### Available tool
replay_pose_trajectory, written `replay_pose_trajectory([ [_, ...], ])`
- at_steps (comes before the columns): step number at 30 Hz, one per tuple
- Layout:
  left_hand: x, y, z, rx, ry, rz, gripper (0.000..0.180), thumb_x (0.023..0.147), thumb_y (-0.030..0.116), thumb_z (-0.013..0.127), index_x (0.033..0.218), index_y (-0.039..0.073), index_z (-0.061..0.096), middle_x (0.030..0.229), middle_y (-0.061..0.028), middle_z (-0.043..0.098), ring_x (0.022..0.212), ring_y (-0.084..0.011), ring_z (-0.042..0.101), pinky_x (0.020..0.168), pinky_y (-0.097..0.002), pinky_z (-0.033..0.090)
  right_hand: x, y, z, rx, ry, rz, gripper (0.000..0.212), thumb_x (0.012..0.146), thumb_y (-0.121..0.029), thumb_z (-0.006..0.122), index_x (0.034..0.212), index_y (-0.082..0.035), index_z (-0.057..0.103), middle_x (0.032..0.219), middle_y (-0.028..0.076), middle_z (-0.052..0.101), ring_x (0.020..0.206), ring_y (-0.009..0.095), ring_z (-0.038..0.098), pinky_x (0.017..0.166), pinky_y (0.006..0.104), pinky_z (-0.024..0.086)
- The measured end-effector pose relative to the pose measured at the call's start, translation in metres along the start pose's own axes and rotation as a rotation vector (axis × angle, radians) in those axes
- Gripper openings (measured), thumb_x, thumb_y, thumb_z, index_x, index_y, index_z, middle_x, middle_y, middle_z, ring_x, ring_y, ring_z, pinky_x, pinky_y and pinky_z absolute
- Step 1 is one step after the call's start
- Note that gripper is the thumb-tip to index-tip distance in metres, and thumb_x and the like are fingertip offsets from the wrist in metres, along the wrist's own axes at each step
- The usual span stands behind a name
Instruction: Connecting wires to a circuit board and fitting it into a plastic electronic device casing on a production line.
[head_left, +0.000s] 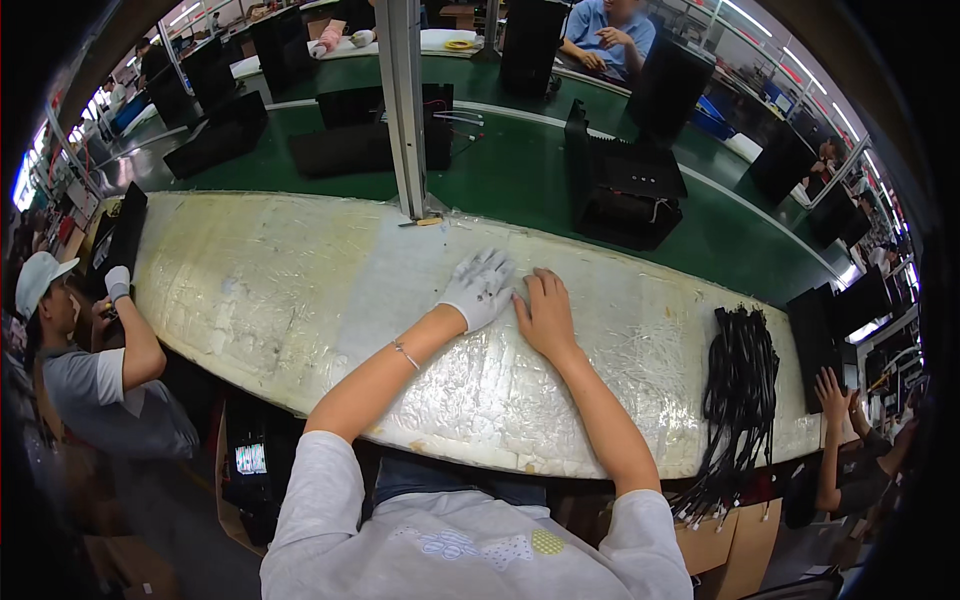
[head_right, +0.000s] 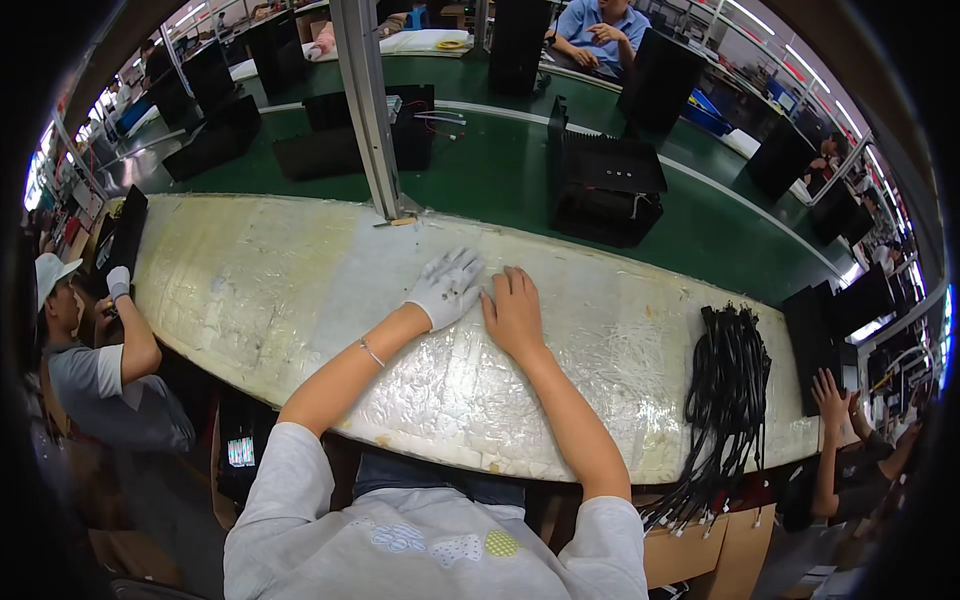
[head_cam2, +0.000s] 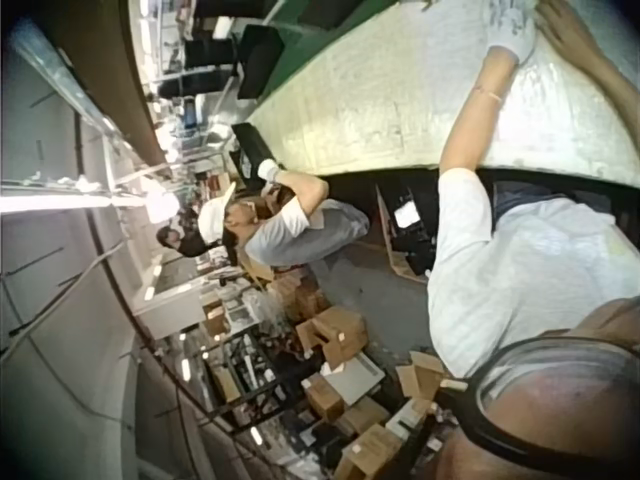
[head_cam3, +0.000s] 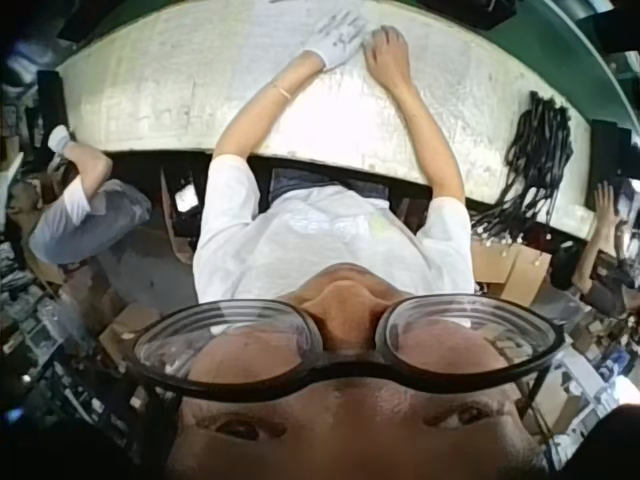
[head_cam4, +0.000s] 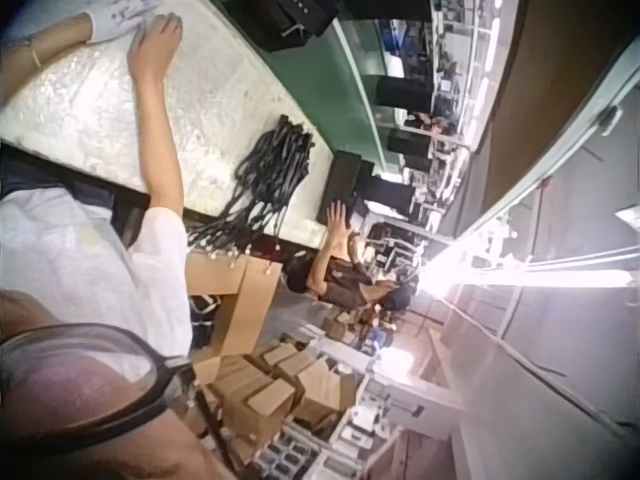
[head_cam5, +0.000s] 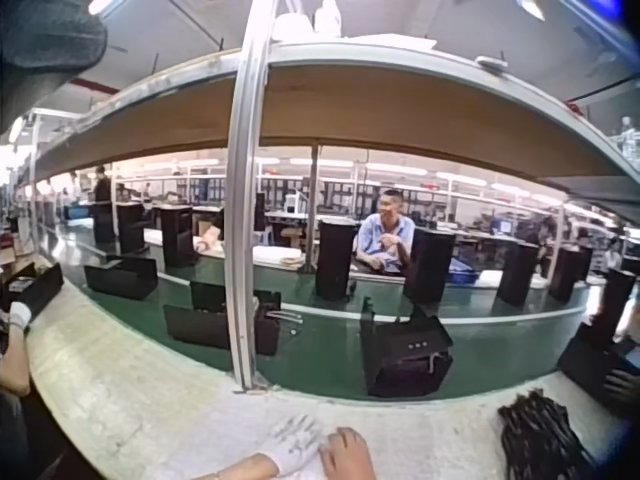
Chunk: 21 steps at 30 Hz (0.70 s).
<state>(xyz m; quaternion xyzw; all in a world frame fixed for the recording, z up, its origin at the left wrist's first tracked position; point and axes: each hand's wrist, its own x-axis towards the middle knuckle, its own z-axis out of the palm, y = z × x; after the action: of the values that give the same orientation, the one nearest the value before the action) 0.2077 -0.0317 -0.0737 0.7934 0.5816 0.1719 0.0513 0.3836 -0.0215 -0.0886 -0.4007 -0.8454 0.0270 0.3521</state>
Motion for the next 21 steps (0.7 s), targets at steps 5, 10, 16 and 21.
replay_pose_trajectory([
  [5, -0.001, -0.0006, 0.0022, -0.022, 0.031, 0.007, 0.049, 0.094, 0.035, 0.047, 0.135, 0.009, 0.05, 0.146, -0.0129, 0.041, 0.139, -0.0302, 0.032, 0.113, -0.0448, 0.025, -0.0001, -0.0011, -0.0018, -0.002, -0.009, 0.009, 0.034, 0.084, -0.015, 0.064, 0.111, 0.004, 0.056, 0.122, 0.025, 0.053, 0.117, 0.042, 0.048, 0.1, 0.047, 0.039],
  [10, -0.003, -0.0028, 0.0059, -0.021, 0.068, 0.04, 0.048, 0.093, 0.034, 0.048, 0.134, 0.009, 0.05, 0.146, -0.0126, 0.042, 0.138, -0.0304, 0.033, 0.113, -0.045, 0.025, -0.0006, -0.002, -0.0018, -0.004, -0.015, 0.012, 0.034, 0.084, -0.016, 0.064, 0.111, 0.004, 0.056, 0.123, 0.025, 0.053, 0.118, 0.042, 0.047, 0.101, 0.0472, 0.038],
  [16, -0.0043, -0.0029, 0.0062, -0.071, 0.081, 0.009, 0.048, 0.093, 0.033, 0.046, 0.132, 0.007, 0.052, 0.144, -0.0126, 0.044, 0.138, -0.0308, 0.033, 0.115, -0.0443, 0.022, -0.0011, -0.0025, -0.0013, 0.002, -0.018, 0.015, 0.034, 0.085, -0.016, 0.064, 0.111, 0.004, 0.056, 0.123, 0.025, 0.053, 0.119, 0.043, 0.047, 0.101, 0.0474, 0.038],
  [21, -0.0026, -0.0027, 0.0096, -0.069, 0.061, 0.005, 0.048, 0.093, 0.033, 0.046, 0.133, 0.007, 0.051, 0.144, -0.0122, 0.044, 0.138, -0.0303, 0.033, 0.115, -0.0446, 0.021, -0.0017, -0.0004, -0.0003, 0.013, -0.029, 0.018, 0.035, 0.085, -0.017, 0.064, 0.111, 0.004, 0.056, 0.124, 0.028, 0.052, 0.119, 0.045, 0.046, 0.101, 0.0493, 0.038],
])
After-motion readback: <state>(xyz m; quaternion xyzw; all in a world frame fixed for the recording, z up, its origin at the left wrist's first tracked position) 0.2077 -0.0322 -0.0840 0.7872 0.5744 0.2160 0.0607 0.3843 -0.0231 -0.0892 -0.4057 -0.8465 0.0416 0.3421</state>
